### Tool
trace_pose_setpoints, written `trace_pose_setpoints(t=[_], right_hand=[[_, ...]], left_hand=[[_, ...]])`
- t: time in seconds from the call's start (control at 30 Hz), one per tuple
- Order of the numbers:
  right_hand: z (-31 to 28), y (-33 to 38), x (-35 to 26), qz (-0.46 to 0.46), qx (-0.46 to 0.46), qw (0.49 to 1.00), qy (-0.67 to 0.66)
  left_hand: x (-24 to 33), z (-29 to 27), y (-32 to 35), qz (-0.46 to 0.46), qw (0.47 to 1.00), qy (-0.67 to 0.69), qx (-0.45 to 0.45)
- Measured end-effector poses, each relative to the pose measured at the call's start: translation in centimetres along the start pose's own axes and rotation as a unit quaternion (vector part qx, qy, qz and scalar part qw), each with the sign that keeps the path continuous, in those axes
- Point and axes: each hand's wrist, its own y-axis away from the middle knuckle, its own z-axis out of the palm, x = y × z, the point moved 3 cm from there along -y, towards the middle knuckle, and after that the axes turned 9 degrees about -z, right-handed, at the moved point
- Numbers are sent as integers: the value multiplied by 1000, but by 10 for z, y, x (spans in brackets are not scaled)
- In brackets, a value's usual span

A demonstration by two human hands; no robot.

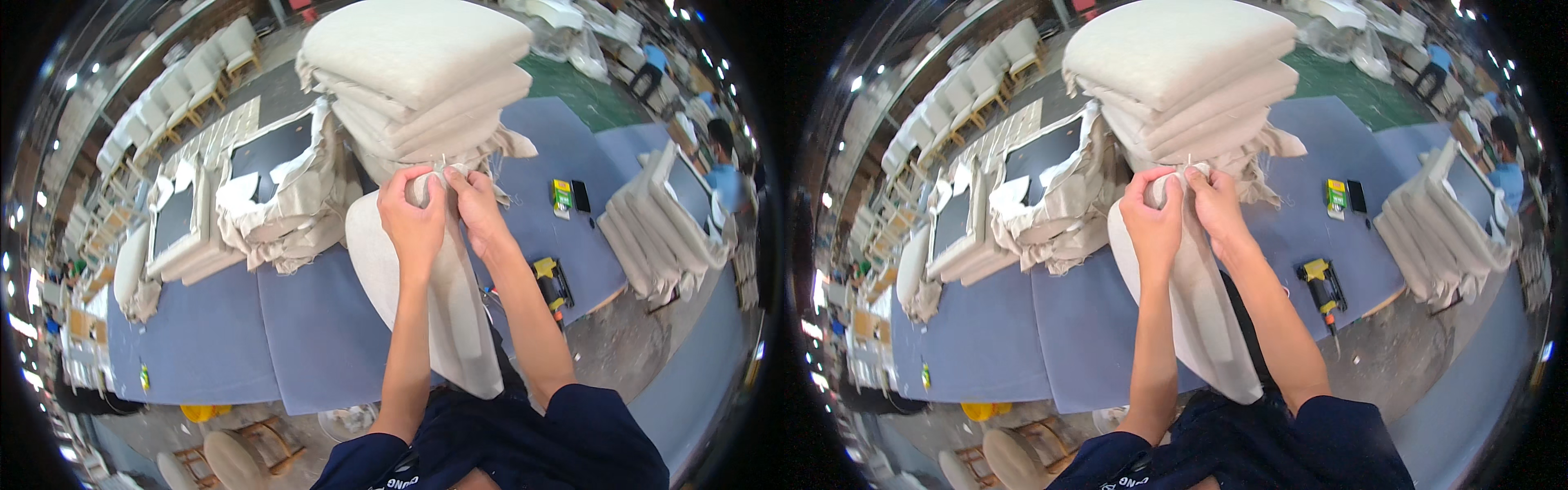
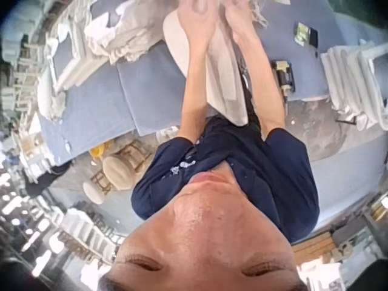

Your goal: The person is upholstering a chair seat by hand-sewing a white fabric cover onto a black foam base. They use a needle and thread to stitch the edges, then use a staple gun to secure the fabric. The person also uses scissors to trim excess fabric and a screwdriver to remove staples.

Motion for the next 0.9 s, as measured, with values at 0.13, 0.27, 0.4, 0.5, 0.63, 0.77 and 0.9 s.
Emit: trace_pose_setpoints(t=[0.13,0.27,0.4,0.5,0.63,0.77,0.9], right_hand=[[8,37,-20,37,47,997,-42],[16,39,-10,-17,6,998,-54],[27,38,-2,-53,14,997,-49],[27,35,5,-64,20,996,-50],[26,35,1,-91,34,994,-58],[22,34,3,-122,33,989,-76],[18,31,7,-114,21,989,-94]], left_hand=[[7,-10,21,25,999,-34,-31],[5,-23,6,-8,995,-16,-97],[2,-30,6,10,995,-26,-96],[-2,-31,2,17,994,-20,-104],[-7,-28,1,-12,992,18,-124],[-7,-24,-2,-18,989,38,-142],[-6,-24,-3,-24,987,51,-148]])
